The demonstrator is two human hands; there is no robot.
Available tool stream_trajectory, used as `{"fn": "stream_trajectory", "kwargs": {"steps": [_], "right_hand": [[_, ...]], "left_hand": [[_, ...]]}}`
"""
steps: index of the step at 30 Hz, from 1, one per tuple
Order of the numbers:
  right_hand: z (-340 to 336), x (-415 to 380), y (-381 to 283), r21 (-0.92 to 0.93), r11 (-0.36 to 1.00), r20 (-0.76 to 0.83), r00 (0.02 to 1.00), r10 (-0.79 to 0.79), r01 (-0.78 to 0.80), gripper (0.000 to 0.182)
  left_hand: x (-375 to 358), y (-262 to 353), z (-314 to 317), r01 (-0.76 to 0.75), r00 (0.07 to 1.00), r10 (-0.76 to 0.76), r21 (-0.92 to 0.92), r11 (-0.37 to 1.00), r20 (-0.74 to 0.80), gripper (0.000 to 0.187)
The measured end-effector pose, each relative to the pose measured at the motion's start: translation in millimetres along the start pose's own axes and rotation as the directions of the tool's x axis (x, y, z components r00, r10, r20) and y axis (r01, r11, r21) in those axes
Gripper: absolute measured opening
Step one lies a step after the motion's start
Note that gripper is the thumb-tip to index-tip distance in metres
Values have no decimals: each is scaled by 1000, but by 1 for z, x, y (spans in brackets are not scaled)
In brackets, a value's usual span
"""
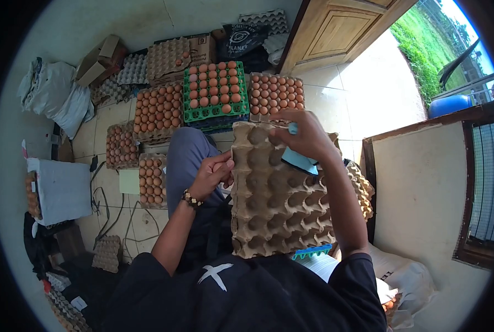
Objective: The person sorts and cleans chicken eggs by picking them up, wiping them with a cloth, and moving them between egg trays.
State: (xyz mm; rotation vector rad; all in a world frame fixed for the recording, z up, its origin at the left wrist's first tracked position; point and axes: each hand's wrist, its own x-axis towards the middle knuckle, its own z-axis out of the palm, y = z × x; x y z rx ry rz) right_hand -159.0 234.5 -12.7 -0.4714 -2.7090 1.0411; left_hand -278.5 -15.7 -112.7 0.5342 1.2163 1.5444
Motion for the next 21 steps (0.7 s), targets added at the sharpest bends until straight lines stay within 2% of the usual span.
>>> {"fn": "stream_trajectory", "kwargs": {"steps": [1, 4, 7, 10, 11, 14, 17, 21], "right_hand": [[-10, -5, -9, 80, 997, -31, 999, 23, -21, 28], [-37, -33, -17, 8, 988, 50, 987, 152, -152, 31], [-45, -65, -25, -146, 976, 235, 953, 192, -161, 35], [-31, -94, -18, -311, 942, 185, 964, 192, -128, 36], [-30, -99, -20, -363, 919, 218, 945, 245, -155, 35], [-26, -111, -10, -423, 891, 145, 957, 249, -168, 35], [-29, -112, 5, -375, 903, 173, 941, 291, -210, 36], [-33, -104, 20, -321, 934, 215, 949, 232, -155, 35]], "left_hand": [[1, 1, 1, 6, 1000, -6, -4, 1000, -16, 48], [7, 2, 3, 10, 999, -11, -23, 1000, -48, 47], [14, 0, 1, 16, 999, -17, -33, 999, -43, 47], [24, 6, 6, 20, 999, -21, -11, 1000, -34, 46], [28, 11, 9, 20, 1000, -20, -4, 1000, -24, 46], [38, 19, 16, 19, 1000, -19, 3, 1000, 3, 45], [48, 14, 15, 16, 1000, -16, -18, 1000, 26, 46], [55, 12, 11, 8, 998, -6, -41, 999, 59, 47]]}}
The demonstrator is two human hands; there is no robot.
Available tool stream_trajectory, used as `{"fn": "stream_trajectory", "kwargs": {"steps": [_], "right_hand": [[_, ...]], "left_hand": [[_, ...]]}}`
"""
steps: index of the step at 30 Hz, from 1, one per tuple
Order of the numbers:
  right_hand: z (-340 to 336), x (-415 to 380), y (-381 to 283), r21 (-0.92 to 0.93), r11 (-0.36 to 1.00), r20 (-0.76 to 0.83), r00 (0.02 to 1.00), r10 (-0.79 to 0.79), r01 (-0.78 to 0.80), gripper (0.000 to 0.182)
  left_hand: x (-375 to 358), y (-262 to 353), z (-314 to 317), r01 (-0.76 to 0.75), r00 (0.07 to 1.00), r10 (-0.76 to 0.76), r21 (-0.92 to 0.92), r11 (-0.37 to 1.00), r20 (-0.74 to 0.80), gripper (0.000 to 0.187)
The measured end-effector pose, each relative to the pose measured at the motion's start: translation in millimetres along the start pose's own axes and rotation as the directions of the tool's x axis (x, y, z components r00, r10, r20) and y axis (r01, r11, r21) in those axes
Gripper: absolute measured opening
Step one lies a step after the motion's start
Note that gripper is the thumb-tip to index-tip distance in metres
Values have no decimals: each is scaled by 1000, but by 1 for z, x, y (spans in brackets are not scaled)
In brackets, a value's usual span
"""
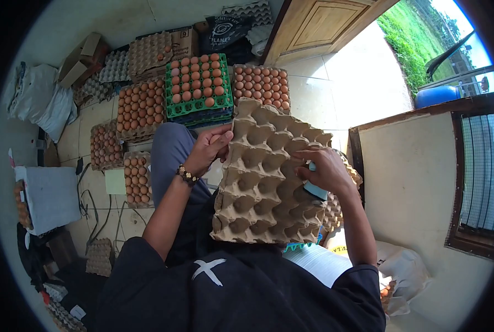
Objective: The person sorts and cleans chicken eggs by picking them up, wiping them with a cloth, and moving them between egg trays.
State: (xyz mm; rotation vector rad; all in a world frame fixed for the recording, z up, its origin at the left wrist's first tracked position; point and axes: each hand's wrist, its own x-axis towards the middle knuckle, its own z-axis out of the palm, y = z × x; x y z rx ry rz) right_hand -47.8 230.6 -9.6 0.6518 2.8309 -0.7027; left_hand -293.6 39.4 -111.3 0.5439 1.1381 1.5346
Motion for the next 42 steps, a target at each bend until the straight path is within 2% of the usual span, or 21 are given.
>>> {"fn": "stream_trajectory", "kwargs": {"steps": [2, 6, 7, 9, 11, 12, 13, 14, 15, 17, 18, 19, 20, 22, 23, 24, 25, 27, 31, 39, 42], "right_hand": [[-7, 6, 1, 23, 1000, 67, 998, -19, 18, 34], [-35, 7, 5, 272, 929, 193, 960, 203, -251, 37], [-39, 4, 16, 259, 952, 77, 986, 146, -161, 39], [-44, -1, 45, 385, 876, 17, 952, 307, -290, 37], [-58, -4, 68, 390, 901, -137, 956, 261, -190, 36], [-59, -5, 82, 519, 837, -197, 929, 314, -173, 32], [-51, -10, 120, 522, 853, -307, 932, 191, -3, 50], [-37, -14, 177, 583, 807, -404, 896, 183, 98, 55], [-37, -9, 184, 627, 752, -494, 850, 182, 203, 61], [-50, -7, 168, 942, 211, -334, 767, 549, 259, 55], [-50, 3, 182, 860, 491, -425, 726, 541, 139, 55], [-53, 14, 197, 693, 721, -519, 691, 502, -3, 56], [-69, 23, 169, 622, 782, -545, 697, 466, -37, 51], [-81, 44, 121, 514, 855, -609, 672, 421, -70, 41], [-84, 55, 116, 486, 872, -648, 644, 408, -64, 35], [-86, 61, 116, 457, 884, -617, 680, 396, -99, 40], [-85, 70, 122, 339, 926, -636, 685, 355, -165, 39], [-82, 86, 126, 104, 966, -700, 673, 239, -235, 41], [-79, 108, 112, 65, 924, -674, 666, 319, -377, 39], [-92, 139, 119, -80, 906, -696, 674, 249, -417, 36], [-101, 155, 133, -166, 889, -707, 680, 195, -427, 33]], "left_hand": [[-3, 4, 5, 12, 1000, -13, -30, 999, -22, 48], [-7, 23, 10, -16, 990, -16, -231, 973, -139, 41], [-8, 20, 1, -22, 991, -8, -225, 974, -133, 38], [-11, 13, -24, -30, 993, 6, -212, 977, -115, 31], [-19, 10, -30, 74, 996, -82, -170, 983, -41, 26], [-24, 9, -29, 127, 992, -129, -144, 981, -3, 23], [-30, 13, -17, 197, 978, -189, -95, 976, 82, 24], [-37, 20, 2, 260, 955, -251, -41, 965, 161, 25], [-43, 28, 21, 282, 909, -280, 39, 959, 310, 26], [-47, 22, 63, 268, 727, -274, 107, 957, 630, 28], [-49, 16, 85, 249, 580, -223, 90, 964, 784, 30], [-53, 13, 109, 260, 449, -257, 150, 954, 856, 32], [-58, 10, 134, 259, 301, -287, 212, 942, 909, 36], [-68, -5, 177, 287, 117, -293, 251, 925, 949, 48], [-70, -9, 196, 312, 94, -311, 269, 911, 946, 52], [-71, -12, 212, 338, 74, -331, 289, 896, 941, 58], [-72, -15, 226, 363, 59, -354, 310, 879, 934, 63], [-75, -24, 251, 484, 116, -390, 290, 825, 914, 71], [-74, -28, 268, 819, 194, -385, 67, 570, 902, 83], [-83, -41, 259, 889, 223, -248, -93, 448, 943, 84], [-68, -37, 254, 872, 267, -199, -149, 466, 943, 79]]}}
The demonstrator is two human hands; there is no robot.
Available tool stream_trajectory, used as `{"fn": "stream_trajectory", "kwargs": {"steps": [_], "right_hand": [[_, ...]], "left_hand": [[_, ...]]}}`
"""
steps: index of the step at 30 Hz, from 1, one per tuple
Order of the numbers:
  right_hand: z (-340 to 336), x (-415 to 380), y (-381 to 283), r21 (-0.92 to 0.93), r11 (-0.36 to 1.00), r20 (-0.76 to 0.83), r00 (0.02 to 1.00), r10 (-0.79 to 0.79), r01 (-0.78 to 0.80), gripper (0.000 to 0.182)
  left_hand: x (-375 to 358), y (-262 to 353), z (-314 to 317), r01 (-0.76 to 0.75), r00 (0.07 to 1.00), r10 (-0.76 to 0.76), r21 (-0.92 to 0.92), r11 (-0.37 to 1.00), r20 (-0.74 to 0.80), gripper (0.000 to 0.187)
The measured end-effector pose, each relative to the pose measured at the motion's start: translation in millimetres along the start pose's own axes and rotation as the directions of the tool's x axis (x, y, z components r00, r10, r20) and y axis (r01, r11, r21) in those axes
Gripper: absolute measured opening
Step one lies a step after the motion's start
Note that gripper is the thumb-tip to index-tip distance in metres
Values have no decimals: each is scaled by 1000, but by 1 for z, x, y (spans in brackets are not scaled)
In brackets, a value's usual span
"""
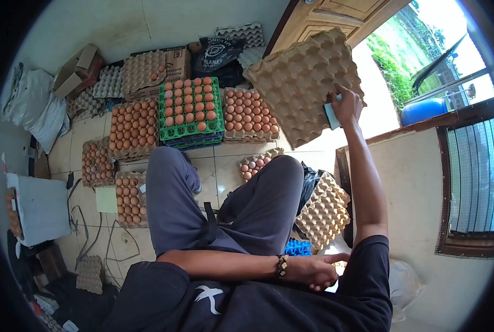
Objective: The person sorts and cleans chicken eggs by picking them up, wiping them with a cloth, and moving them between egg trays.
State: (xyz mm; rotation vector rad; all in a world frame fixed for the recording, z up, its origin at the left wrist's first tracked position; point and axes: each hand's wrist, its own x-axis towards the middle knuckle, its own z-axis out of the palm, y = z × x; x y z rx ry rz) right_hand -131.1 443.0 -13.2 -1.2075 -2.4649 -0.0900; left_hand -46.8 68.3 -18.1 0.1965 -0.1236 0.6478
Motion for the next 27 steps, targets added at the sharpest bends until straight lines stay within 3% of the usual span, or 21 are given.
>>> {"fn": "stream_trajectory", "kwargs": {"steps": [5, 9, 13, 14, 15, 17, 20, 21, 26, 27], "right_hand": [[26, 17, -7, -77, 989, 79, 990, -117, 123, 27], [72, 16, -8, -63, 968, 177, 958, -227, 241, 30], [146, 16, 8, -95, 957, 335, 914, -227, 273, 40], [161, 14, 7, -93, 958, 346, 911, -224, 271, 37], [175, 13, 6, -83, 958, 372, 901, -224, 273, 39], [203, 10, 3, -63, 959, 429, 875, -223, 276, 41], [250, 10, -6, -52, 956, 477, 848, -230, 288, 44], [267, 10, -8, -44, 952, 480, 842, -247, 304, 44], [327, 15, -32, 18, 955, 556, 791, -256, 296, 42], [328, 22, -42, 40, 955, 550, 791, -267, 294, 39]], "left_hand": [[5, 32, -13, -223, 975, 220, -108, 969, -39, 75], [5, 48, -31, -122, 991, 133, -249, 961, 26, 77], [-13, 45, -59, -139, 978, 177, -296, 945, 108, 78], [-25, 53, -54, -92, 989, 125, -334, 938, 78, 78], [-31, 55, -59, -160, 973, 196, -257, 953, 121, 77], [-35, 65, -72, -273, 948, 303, -236, 933, 100, 75], [-33, 97, -98, -389, 918, 390, -348, 853, -73, 65], [-30, 109, -104, -427, 904, 380, -404, 809, -194, 66], [-41, 131, -125, -435, 901, 358, -539, 722, -247, 69], [-44, 129, -130, -438, 888, 426, -597, 672, -173, 69]]}}
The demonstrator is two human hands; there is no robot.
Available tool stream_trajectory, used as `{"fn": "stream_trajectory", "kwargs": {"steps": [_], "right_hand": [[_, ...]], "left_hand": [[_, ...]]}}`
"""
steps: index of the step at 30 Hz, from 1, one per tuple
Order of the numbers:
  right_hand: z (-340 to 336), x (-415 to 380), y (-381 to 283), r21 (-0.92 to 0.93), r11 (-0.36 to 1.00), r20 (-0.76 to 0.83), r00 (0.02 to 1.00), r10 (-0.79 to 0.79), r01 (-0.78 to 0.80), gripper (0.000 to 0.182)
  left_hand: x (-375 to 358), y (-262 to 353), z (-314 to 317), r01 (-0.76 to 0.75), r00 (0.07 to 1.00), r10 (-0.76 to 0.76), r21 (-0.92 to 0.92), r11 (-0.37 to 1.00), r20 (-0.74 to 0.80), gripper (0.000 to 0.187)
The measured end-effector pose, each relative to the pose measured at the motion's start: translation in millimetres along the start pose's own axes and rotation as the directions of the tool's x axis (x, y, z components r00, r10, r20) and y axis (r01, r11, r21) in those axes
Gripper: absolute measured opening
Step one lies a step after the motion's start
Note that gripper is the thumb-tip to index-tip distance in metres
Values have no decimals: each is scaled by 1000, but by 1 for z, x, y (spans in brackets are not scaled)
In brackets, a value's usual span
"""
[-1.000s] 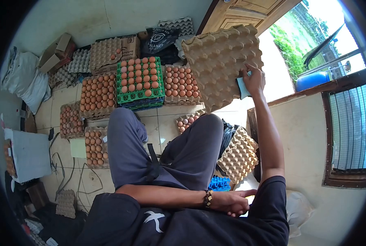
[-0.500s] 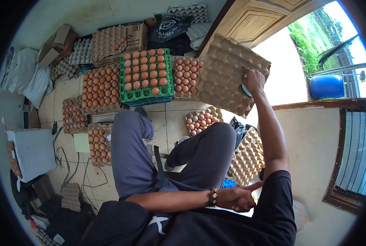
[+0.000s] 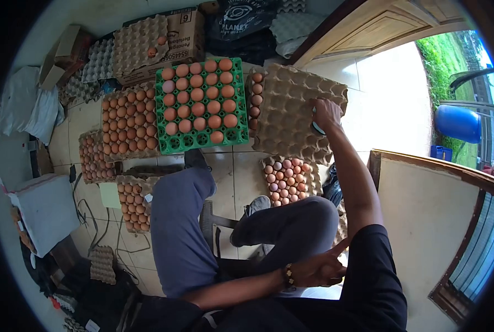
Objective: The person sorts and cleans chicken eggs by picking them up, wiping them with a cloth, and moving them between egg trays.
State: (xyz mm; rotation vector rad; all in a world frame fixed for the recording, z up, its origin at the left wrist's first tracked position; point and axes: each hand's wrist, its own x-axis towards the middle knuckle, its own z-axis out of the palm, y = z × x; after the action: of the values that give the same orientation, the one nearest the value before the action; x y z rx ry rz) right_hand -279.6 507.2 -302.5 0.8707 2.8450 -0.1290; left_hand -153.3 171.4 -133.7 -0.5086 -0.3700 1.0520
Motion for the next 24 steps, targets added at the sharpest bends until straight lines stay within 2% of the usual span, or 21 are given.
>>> {"fn": "stream_trajectory", "kwargs": {"steps": [2, 3, 6, 8, 9, 11, 12, 14, 17, 18, 20, 21, 23, 24], "right_hand": [[8, 22, -4, -12, 1000, 12, 1000, 3, -3, 34], [17, 38, -3, -41, 999, 35, 999, 13, -11, 31], [41, 66, -6, -55, 998, 71, 997, -13, 16, 23], [57, 77, -7, -50, 998, 73, 997, -24, 27, 24], [65, 78, -8, -24, 1000, 25, 1000, -20, 20, 26], [75, 80, -13, 28, 1000, -74, 997, -13, 15, 31], [77, 82, -16, 27, 999, -51, 998, 39, -38, 33], [80, 79, -25, 20, 989, 1, 990, 144, -144, 39], [77, 59, -44, 100, 992, -48, 996, 75, -70, 42], [80, 54, -46, 106, 994, 11, 999, 31, -32, 44], [83, 45, -48, 121, 992, 126, 990, -56, 40, 49], [81, 43, -48, 112, 993, 239, 971, 10, -38, 53], [74, 41, -43, 226, 972, 218, 976, 15, -65, 56], [69, 42, -45, 286, 956, 204, 979, 9, -69, 58]], "left_hand": [[-9, 8, -9, -2, 980, 31, -144, 990, 196, 71], [-12, 16, -9, 46, 977, -12, -157, 987, 212, 73], [-14, 35, -10, 8, 979, 18, -123, 992, 204, 73], [-6, 46, -7, -74, 996, 68, -124, 990, -51, 71], [-3, 52, -7, -110, 980, 88, -115, 987, -178, 71], [0, 69, -6, -161, 981, 158, -16, 987, -116, 71], [2, 76, -7, -191, 978, 193, 32, 981, -81, 71], [2, 85, -15, -154, 984, 153, -12, 988, -88, 71], [-6, 80, -3, -55, 993, 51, -43, 998, -103, 71], [-11, 75, 1, -16, 994, 11, -49, 999, -110, 71], [-16, 63, -8, 20, 999, -23, -100, 995, -24, 69], [-18, 59, -15, 44, 999, -42, -126, 991, 17, 68], [-24, 63, -33, 61, 998, -60, 17, 998, -36, 67], [-29, 72, -22, 64, 996, -59, 94, 994, -62, 66]]}}
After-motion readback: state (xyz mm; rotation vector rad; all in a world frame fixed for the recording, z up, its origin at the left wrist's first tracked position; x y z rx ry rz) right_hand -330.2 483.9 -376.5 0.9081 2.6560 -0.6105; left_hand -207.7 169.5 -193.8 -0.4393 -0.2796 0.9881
